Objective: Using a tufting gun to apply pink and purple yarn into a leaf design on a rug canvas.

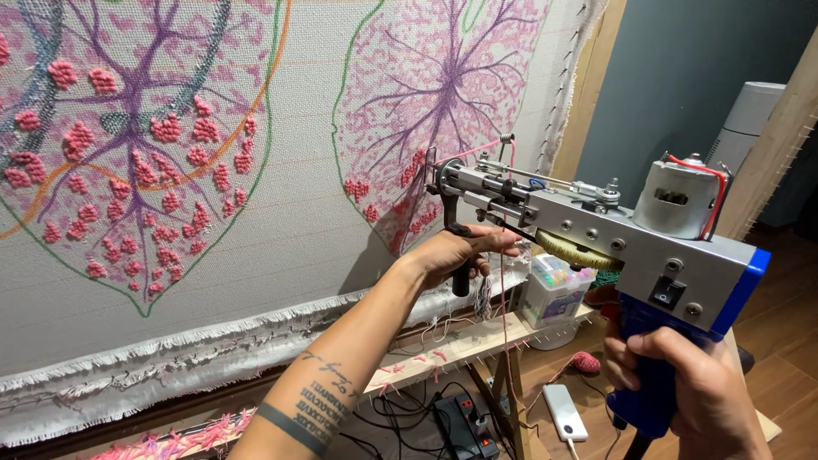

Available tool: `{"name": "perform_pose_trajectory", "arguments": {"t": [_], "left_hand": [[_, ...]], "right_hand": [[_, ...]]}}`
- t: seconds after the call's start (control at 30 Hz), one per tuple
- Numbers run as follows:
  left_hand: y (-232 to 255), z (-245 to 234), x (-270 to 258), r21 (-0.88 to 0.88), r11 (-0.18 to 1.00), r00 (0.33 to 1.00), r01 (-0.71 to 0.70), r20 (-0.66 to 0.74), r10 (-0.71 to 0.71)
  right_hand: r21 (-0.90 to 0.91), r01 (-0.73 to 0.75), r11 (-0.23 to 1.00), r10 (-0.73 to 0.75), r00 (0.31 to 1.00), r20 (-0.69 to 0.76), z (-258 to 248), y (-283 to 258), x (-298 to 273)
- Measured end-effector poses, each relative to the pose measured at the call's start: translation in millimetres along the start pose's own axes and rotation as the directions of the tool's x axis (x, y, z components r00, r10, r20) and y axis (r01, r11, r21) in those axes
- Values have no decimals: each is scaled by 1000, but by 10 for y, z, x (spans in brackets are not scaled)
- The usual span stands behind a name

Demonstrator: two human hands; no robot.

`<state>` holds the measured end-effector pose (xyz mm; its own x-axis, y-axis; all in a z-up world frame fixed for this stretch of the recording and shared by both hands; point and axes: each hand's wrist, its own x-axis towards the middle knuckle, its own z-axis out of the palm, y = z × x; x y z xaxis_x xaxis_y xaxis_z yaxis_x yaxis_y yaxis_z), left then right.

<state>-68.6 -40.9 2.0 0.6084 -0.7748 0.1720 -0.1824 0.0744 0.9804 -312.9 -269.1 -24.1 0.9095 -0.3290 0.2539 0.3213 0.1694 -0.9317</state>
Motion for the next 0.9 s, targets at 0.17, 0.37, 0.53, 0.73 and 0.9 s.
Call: {"name": "perform_pose_trajectory", "arguments": {"t": [0.17,0.37,0.53,0.73,0.9], "left_hand": [[30,-20,-73,-7,1000,1000,20,5,-20],[-51,-127,-3,-33,999,1000,24,-18,-24],[-63,-260,6,-60,998,999,30,-26,-31],[-140,-445,49,-100,992,980,83,-175,-100],[-157,-581,58,-21,987,970,158,-186,-160]], "right_hand": [[44,22,999,-26,996,88,21,39,-8],[-67,-184,981,166,963,-213,283,-96,22],[61,-100,993,101,995,-22,191,181,200],[35,-99,995,99,995,-9,860,-98,81],[164,-66,984,64,998,17,1008,-58,113]]}}
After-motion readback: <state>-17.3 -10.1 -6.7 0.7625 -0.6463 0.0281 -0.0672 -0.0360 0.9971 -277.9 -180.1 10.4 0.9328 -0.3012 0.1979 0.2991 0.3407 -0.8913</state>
